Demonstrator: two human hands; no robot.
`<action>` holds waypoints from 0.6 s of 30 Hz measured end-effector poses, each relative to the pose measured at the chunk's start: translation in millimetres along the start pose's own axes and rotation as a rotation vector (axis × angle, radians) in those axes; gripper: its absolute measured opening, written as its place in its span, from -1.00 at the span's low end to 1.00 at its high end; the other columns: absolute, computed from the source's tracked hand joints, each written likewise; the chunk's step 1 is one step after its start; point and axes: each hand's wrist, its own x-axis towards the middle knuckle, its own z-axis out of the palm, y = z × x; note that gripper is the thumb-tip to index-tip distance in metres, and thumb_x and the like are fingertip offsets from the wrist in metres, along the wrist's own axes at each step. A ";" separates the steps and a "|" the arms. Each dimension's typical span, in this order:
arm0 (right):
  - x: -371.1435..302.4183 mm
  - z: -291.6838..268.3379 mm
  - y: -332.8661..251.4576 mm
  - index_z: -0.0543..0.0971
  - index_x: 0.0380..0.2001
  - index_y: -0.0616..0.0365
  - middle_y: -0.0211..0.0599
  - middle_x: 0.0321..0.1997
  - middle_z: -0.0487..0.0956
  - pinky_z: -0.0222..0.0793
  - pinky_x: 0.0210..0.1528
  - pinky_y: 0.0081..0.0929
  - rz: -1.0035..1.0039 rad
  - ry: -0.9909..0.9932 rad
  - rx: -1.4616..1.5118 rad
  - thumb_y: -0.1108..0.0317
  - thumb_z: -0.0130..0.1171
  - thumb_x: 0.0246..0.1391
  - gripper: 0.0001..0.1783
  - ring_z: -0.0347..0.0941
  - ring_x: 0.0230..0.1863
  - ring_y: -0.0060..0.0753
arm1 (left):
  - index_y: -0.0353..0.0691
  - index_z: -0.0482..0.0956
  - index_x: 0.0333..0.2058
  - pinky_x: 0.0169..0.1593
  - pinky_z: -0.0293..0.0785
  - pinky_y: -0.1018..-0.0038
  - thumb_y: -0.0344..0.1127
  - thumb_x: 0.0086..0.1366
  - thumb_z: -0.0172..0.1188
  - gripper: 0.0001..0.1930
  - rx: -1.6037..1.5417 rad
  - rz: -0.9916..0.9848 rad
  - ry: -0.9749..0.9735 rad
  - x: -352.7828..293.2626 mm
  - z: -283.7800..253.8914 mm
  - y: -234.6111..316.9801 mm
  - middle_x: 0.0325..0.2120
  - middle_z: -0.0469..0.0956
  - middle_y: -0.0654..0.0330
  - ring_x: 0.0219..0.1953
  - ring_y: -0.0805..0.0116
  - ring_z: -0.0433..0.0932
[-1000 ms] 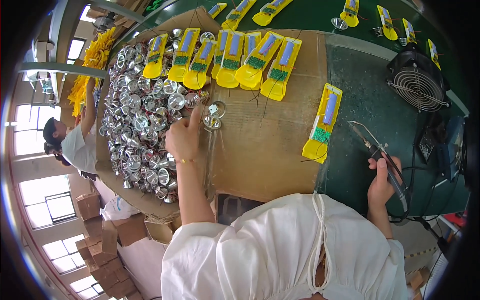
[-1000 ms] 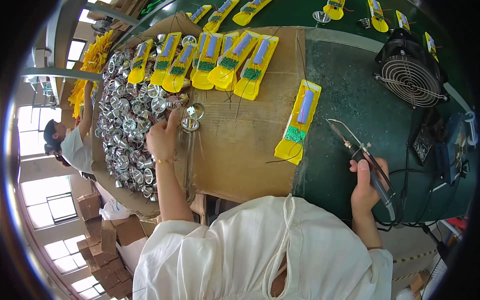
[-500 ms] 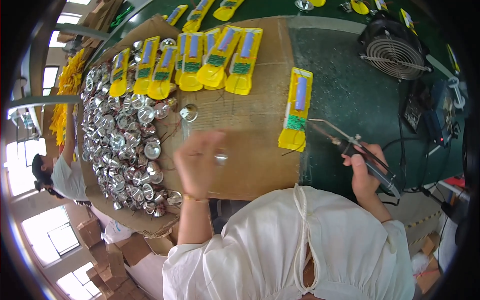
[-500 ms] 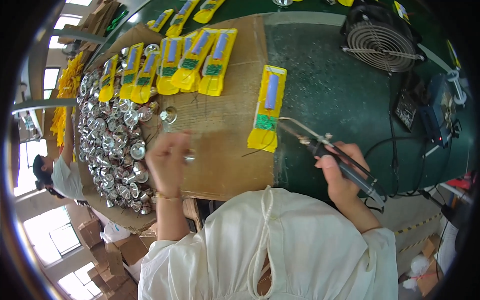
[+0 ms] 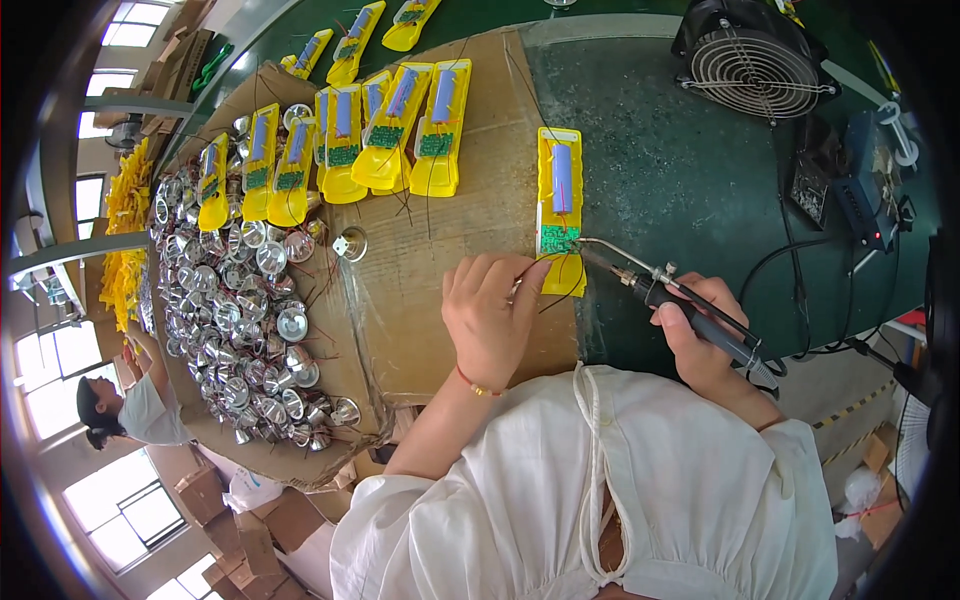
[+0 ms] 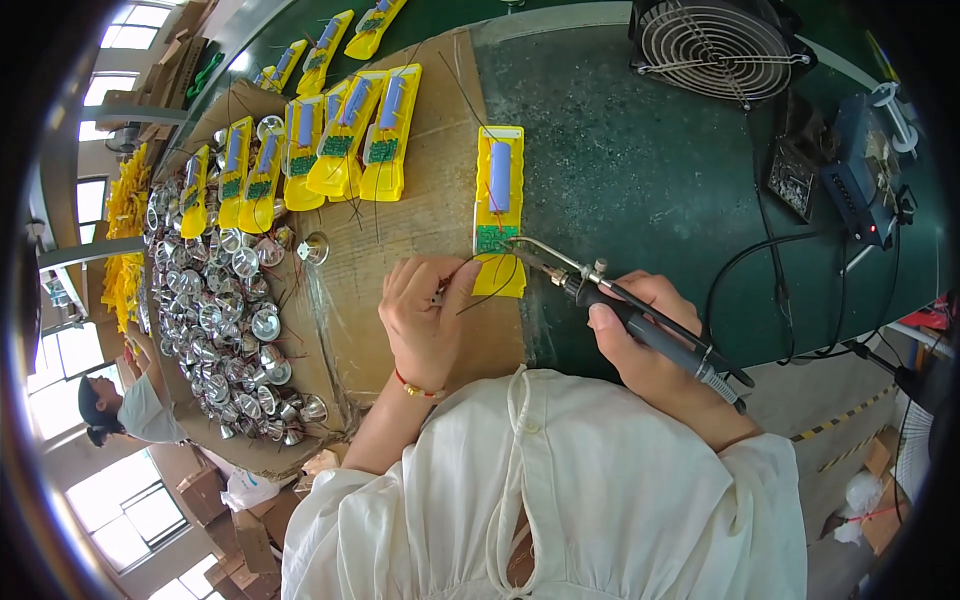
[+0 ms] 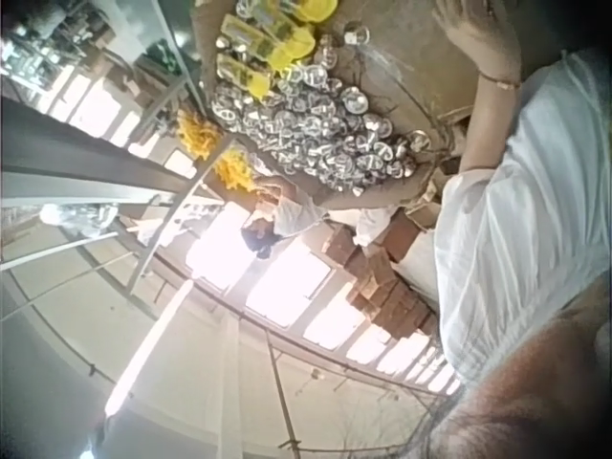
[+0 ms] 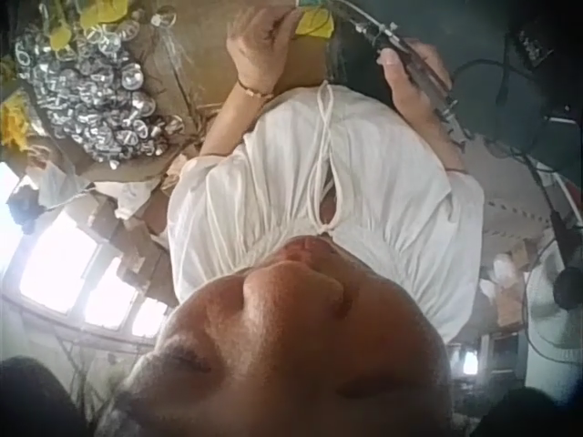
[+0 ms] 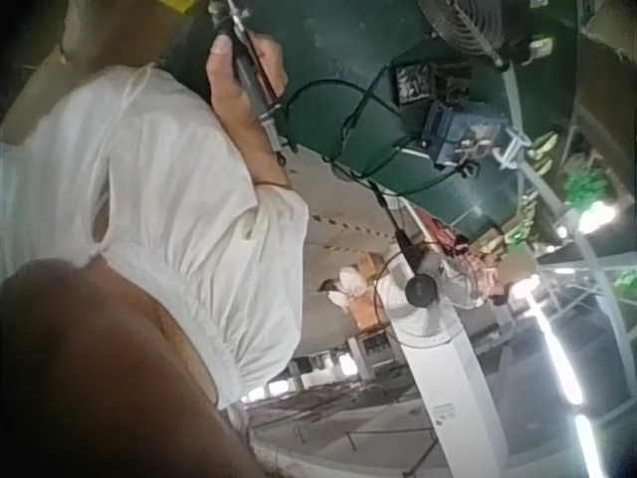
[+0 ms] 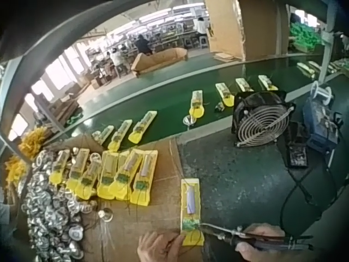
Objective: Assembling and soldering internal electronic components for yellow flashlight housings on a factory assembly line.
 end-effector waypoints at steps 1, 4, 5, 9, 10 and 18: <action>-0.3 0.2 0.1 0.37 -0.41 0.30 -0.22 -0.60 0.49 0.34 -0.40 -0.51 0.002 0.006 0.008 0.50 0.08 -0.04 -0.87 0.38 -0.48 -0.45 | -0.27 0.52 -0.55 -0.40 0.28 0.49 -0.43 -0.01 0.26 -0.91 0.001 0.001 -0.004 0.3 1.7 -1.3 -0.58 0.48 0.22 -0.54 0.33 0.39; 1.1 0.9 0.2 0.38 -0.40 0.31 -0.21 -0.59 0.49 0.36 -0.41 -0.54 0.050 -0.004 0.033 0.49 0.08 -0.04 -0.86 0.41 -0.50 -0.48 | -0.21 0.50 -0.56 -0.37 0.25 0.47 -0.44 -0.06 0.28 -0.89 0.021 0.078 0.058 -0.3 8.5 -7.3 -0.56 0.49 0.27 -0.52 0.34 0.40; 0.5 0.7 2.2 0.38 -0.40 0.31 -0.21 -0.59 0.49 0.36 -0.41 -0.54 0.054 -0.001 0.033 0.49 0.08 -0.04 -0.86 0.41 -0.50 -0.48 | -0.21 0.50 -0.55 -0.36 0.25 0.48 -0.44 -0.07 0.29 -0.88 0.028 0.116 0.057 -1.5 9.6 -8.4 -0.55 0.49 0.28 -0.50 0.35 0.41; -1.5 2.3 8.1 0.42 -0.39 0.29 -0.30 -0.55 0.53 0.34 -0.51 -0.65 0.079 0.025 0.037 0.42 0.17 -0.05 -0.80 0.43 -0.58 -0.63 | -0.19 0.49 -0.54 -0.32 0.24 0.47 -0.44 -0.09 0.30 -0.86 0.095 0.199 0.089 -5.0 12.2 -9.6 -0.51 0.50 0.30 -0.49 0.38 0.42; -1.8 2.8 8.7 0.42 -0.39 0.29 -0.31 -0.56 0.53 0.34 -0.51 -0.65 0.091 0.032 0.040 0.41 0.17 -0.05 -0.80 0.43 -0.58 -0.63 | -0.19 0.49 -0.54 -0.32 0.24 0.47 -0.44 -0.09 0.30 -0.86 0.095 0.198 0.086 -5.1 12.3 -9.8 -0.51 0.50 0.30 -0.49 0.38 0.42; 1.5 4.3 10.1 0.43 -0.42 0.29 -0.26 -0.55 0.52 0.34 -0.52 -0.64 0.076 0.014 0.066 0.43 0.19 -0.08 -0.81 0.44 -0.56 -0.59 | -0.19 0.48 -0.55 -0.31 0.25 0.48 -0.46 -0.09 0.29 -0.86 0.070 0.157 0.074 -6.3 11.7 -11.2 -0.51 0.51 0.28 -0.49 0.38 0.42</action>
